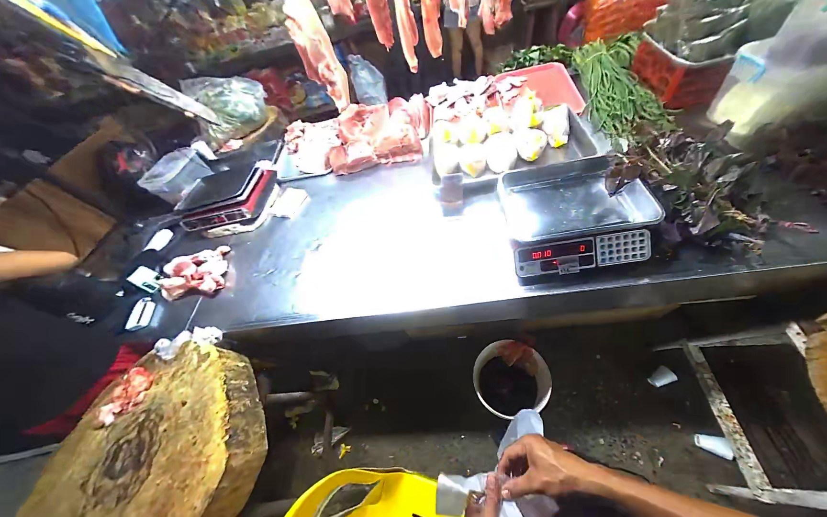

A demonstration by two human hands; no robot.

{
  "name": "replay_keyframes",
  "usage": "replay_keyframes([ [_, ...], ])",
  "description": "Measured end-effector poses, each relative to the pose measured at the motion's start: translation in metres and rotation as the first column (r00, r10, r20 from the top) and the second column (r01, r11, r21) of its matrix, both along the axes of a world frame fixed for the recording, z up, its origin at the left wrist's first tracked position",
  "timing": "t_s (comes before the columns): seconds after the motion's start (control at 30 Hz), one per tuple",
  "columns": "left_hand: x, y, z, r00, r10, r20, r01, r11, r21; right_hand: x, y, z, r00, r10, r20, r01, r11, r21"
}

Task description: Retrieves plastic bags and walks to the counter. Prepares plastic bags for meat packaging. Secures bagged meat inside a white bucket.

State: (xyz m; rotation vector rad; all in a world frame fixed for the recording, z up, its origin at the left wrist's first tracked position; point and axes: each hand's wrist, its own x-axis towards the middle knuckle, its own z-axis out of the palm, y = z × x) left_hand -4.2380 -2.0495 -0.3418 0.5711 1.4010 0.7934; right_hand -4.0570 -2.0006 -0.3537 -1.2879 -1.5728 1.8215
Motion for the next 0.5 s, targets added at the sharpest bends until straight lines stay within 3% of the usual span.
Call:
replay_keyframes([
  [0.1, -0.008, 0.040, 0.001, 0.996, -0.037, 0.082, 0.038, 0.999, -0.007, 0.005, 0.035, 0.006, 0.996, -0.086, -0.021, 0.086, 0.996, -0.017],
  [0.2, -0.022, 0.079, -0.007, 0.976, -0.057, 0.209, 0.048, 0.998, 0.046, 0.010, 0.061, -0.002, 0.952, -0.302, 0.050, 0.304, 0.951, -0.048],
  [0.37, -0.056, 0.168, 0.012, 0.871, 0.021, 0.491, -0.058, 0.996, 0.061, 0.037, 0.078, -0.051, 0.646, -0.573, 0.504, 0.678, 0.735, -0.034],
  [0.43, -0.073, 0.214, 0.024, 0.798, -0.018, 0.602, -0.052, 0.994, 0.098, 0.040, 0.078, -0.070, 0.539, -0.612, 0.579, 0.772, 0.634, -0.049],
  [0.5, -0.082, 0.264, 0.045, 0.760, -0.159, 0.630, 0.047, 0.980, 0.191, 0.029, 0.084, -0.074, 0.504, -0.645, 0.574, 0.827, 0.553, -0.103],
])
